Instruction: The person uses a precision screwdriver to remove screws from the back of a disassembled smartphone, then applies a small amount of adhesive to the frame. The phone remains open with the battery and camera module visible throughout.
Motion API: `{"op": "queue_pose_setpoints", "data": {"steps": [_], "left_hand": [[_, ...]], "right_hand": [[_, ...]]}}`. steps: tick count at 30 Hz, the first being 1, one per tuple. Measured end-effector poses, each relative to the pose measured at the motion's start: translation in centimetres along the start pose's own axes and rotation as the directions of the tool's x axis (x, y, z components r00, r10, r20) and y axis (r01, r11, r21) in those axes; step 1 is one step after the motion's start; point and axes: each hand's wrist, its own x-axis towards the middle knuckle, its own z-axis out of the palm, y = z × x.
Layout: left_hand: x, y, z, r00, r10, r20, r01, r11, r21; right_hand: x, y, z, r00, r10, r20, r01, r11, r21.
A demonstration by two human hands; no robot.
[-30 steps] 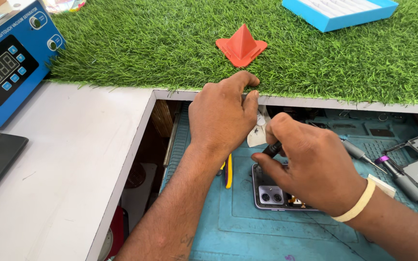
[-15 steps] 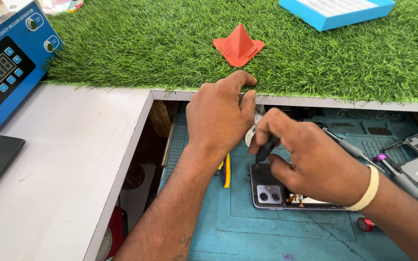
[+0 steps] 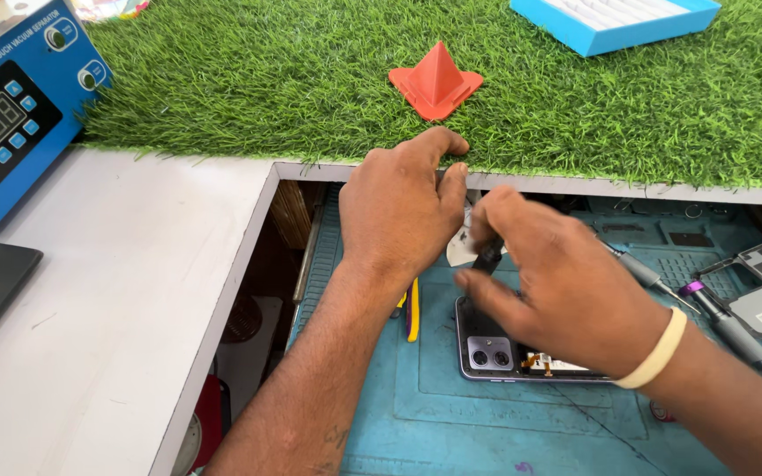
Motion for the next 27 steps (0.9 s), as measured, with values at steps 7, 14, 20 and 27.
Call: {"op": "queue_pose_setpoints", "data": {"steps": [7,14,20,27], "left_hand": [[0.10,-0.17,0.22,1.000,0.023,-0.021,-0.023,1.000,0.001],[0.10,-0.16,0.19,1.000,0.007,0.000,-0.007,1.000,-0.007],[0.10,-0.15,0.11,1.000,0.014,-0.009,-0.014,1.000,-0.003],[0.31,-0.31,0.22,1.000,0.008,-0.008,-0.008,1.000,-0.013]], "right_hand": [[0.07,0.08,-0.33,0.990,-0.076,0.118,0.041,0.961,0.272],[0.21,-0.28,-0.09,0.995,-0.100,-0.024,0.100,0.995,-0.023],[-0.22,0.34,-0.30,0.979,-0.201,0.016,0.197,0.971,0.135],[-0.32,0.32,0.27,0.995,-0.102,0.024,0.098,0.990,0.105]]}}
